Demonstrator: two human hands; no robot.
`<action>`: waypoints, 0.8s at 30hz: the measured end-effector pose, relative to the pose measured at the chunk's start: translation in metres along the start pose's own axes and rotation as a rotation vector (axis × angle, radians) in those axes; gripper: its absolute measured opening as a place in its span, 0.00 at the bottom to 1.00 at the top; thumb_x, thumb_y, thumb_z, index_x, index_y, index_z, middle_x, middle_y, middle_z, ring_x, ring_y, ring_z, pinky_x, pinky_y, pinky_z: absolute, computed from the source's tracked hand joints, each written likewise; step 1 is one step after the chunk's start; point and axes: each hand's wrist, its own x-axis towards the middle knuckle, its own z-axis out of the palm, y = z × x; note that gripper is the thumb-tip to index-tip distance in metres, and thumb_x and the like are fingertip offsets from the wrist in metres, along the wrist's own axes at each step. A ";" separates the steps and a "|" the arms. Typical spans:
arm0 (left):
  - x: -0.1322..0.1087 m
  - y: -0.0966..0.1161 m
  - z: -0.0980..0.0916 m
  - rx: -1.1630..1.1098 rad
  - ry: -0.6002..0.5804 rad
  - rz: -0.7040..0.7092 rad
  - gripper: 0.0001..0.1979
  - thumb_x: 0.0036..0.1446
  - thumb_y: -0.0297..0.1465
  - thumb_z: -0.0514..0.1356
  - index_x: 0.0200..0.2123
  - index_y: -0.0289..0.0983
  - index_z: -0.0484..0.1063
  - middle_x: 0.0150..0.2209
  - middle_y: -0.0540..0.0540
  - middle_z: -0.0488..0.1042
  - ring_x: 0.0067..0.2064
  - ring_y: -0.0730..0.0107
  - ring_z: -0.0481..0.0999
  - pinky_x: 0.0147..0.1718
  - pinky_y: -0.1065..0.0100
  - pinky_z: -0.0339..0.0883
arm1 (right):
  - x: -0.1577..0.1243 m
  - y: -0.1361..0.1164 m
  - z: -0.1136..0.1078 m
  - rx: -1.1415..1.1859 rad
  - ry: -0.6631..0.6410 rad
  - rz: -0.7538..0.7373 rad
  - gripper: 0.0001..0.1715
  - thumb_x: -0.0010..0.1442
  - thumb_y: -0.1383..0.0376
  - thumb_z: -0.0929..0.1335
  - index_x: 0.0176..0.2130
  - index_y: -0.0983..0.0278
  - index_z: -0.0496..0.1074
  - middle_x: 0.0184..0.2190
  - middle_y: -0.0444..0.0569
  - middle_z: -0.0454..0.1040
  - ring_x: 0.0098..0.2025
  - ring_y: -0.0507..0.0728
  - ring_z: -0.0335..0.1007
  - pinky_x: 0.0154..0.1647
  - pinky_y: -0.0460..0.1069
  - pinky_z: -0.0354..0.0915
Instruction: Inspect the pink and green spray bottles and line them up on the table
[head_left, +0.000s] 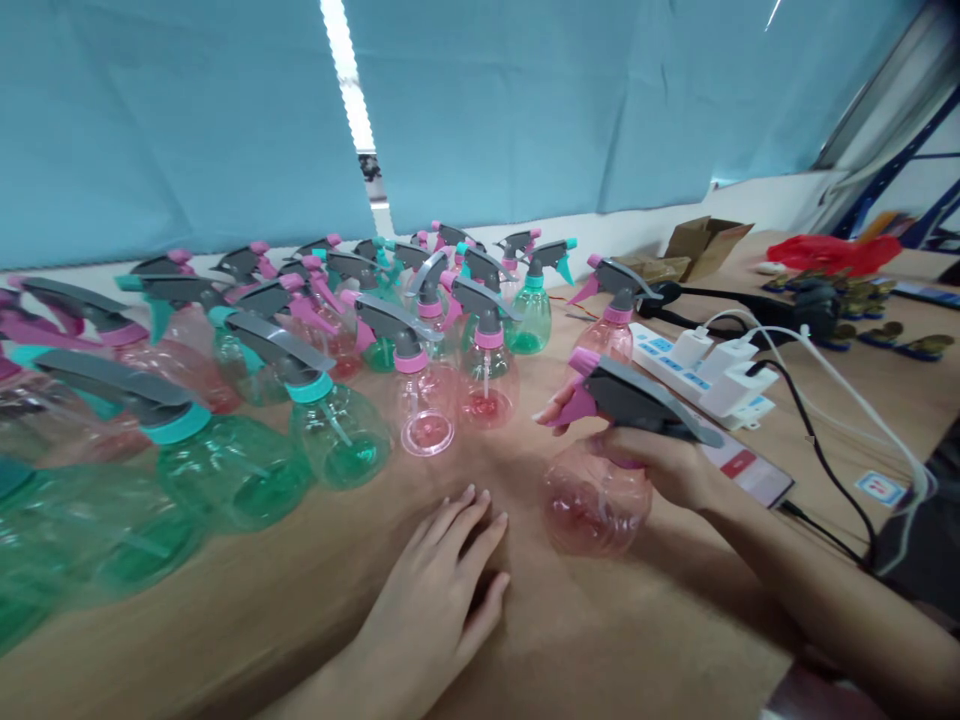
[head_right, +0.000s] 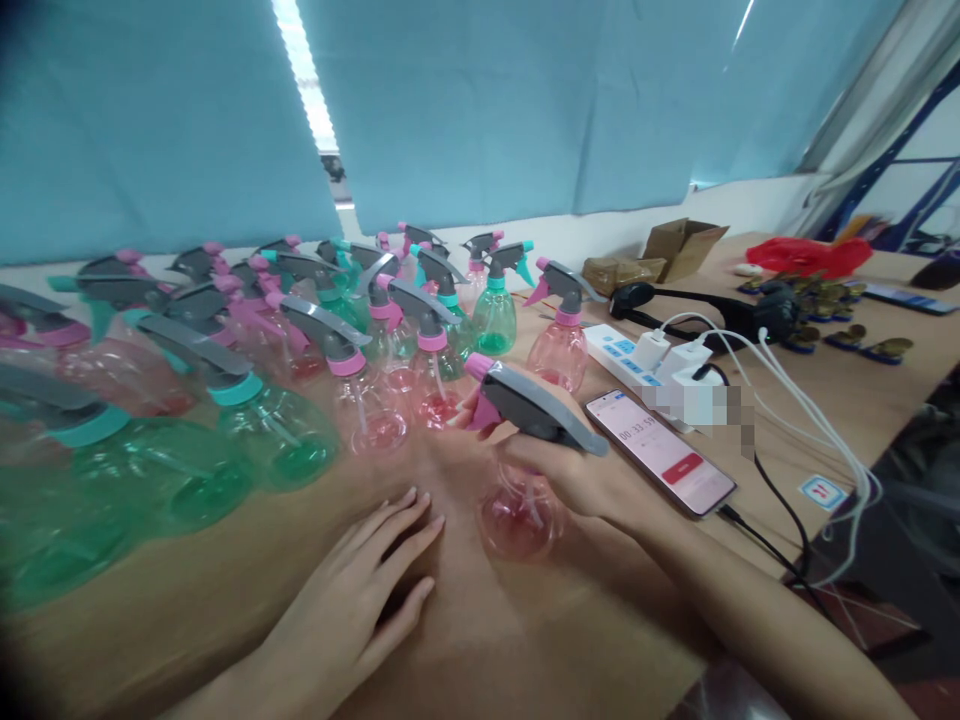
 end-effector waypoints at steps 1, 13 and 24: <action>0.000 0.000 0.000 -0.003 0.003 -0.001 0.19 0.63 0.29 0.53 0.57 0.33 0.66 0.59 0.36 0.66 0.60 0.51 0.64 0.53 0.49 0.64 | -0.003 0.002 -0.001 -0.028 0.031 0.019 0.04 0.53 0.62 0.68 0.31 0.56 0.75 0.29 0.44 0.75 0.37 0.60 0.72 0.43 0.55 0.67; 0.000 0.000 0.000 0.022 -0.007 0.009 0.20 0.62 0.29 0.55 0.57 0.33 0.65 0.59 0.35 0.66 0.60 0.49 0.65 0.52 0.48 0.65 | -0.008 0.015 -0.002 -0.103 0.135 0.148 0.14 0.53 0.59 0.69 0.20 0.58 0.67 0.19 0.42 0.67 0.23 0.55 0.63 0.23 0.51 0.62; -0.001 -0.001 0.002 0.041 0.030 0.023 0.20 0.63 0.30 0.54 0.58 0.33 0.65 0.59 0.36 0.66 0.59 0.51 0.65 0.53 0.50 0.64 | 0.007 -0.015 0.006 0.066 -0.096 -0.052 0.19 0.52 0.66 0.67 0.46 0.56 0.72 0.41 0.46 0.77 0.47 0.61 0.73 0.47 0.57 0.68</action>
